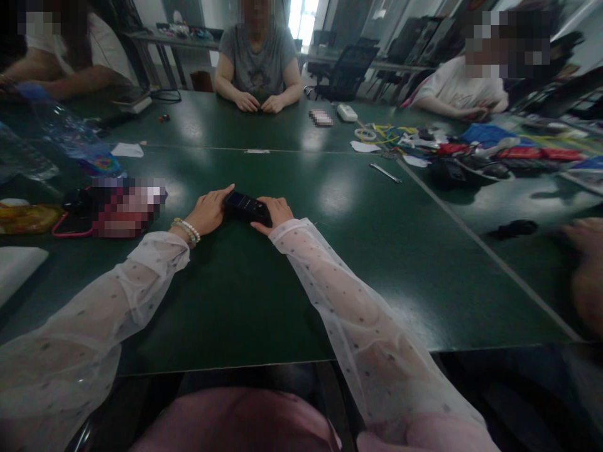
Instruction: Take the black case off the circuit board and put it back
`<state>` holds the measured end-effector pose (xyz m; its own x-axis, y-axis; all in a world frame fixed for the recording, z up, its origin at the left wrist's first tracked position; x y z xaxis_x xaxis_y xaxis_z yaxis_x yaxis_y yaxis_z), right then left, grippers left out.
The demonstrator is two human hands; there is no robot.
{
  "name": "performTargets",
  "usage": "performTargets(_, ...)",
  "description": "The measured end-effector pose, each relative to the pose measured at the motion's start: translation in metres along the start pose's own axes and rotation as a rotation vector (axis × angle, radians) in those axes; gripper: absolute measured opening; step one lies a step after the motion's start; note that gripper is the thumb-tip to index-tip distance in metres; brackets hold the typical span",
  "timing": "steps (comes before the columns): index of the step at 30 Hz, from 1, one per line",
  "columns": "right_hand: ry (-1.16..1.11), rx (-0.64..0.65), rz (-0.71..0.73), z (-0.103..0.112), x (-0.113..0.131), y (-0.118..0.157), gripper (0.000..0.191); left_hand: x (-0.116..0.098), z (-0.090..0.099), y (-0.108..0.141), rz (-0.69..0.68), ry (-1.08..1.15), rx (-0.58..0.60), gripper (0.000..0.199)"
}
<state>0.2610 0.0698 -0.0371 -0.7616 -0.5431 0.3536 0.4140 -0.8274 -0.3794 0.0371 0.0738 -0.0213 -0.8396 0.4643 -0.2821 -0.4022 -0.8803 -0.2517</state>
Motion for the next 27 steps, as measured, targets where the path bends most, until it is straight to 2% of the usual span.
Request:
performTargets(8, -0.005, 0.025, -0.001, 0.0021, -0.0009, -0.0013, 0.068, -0.0049, 0.0043, 0.0022, -0.028, -0.005, -0.026, 0.074)
performTargets(22, -0.028, 0.029, -0.027, 0.0026, -0.0005, 0.0002, 0.068, -0.0066, 0.0099, 0.0023, -0.008, 0.07, -0.004, 0.072)
performTargets(27, -0.057, 0.015, -0.081, 0.0027, -0.0022, 0.0007, 0.069, -0.0052, 0.0091, 0.002, -0.002, 0.093, -0.001, 0.071)
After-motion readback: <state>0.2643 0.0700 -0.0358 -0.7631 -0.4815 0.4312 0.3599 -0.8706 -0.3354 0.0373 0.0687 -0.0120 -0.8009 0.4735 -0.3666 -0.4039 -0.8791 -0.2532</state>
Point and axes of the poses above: each hand's wrist, its own y-axis away from the middle knuckle, its own z-axis out of the back of the hand, x = y × z, the point moved 3 cm from there along -y, towards the middle knuckle, and after that the axes turned 1 degree about y, right-handed, at the moved point
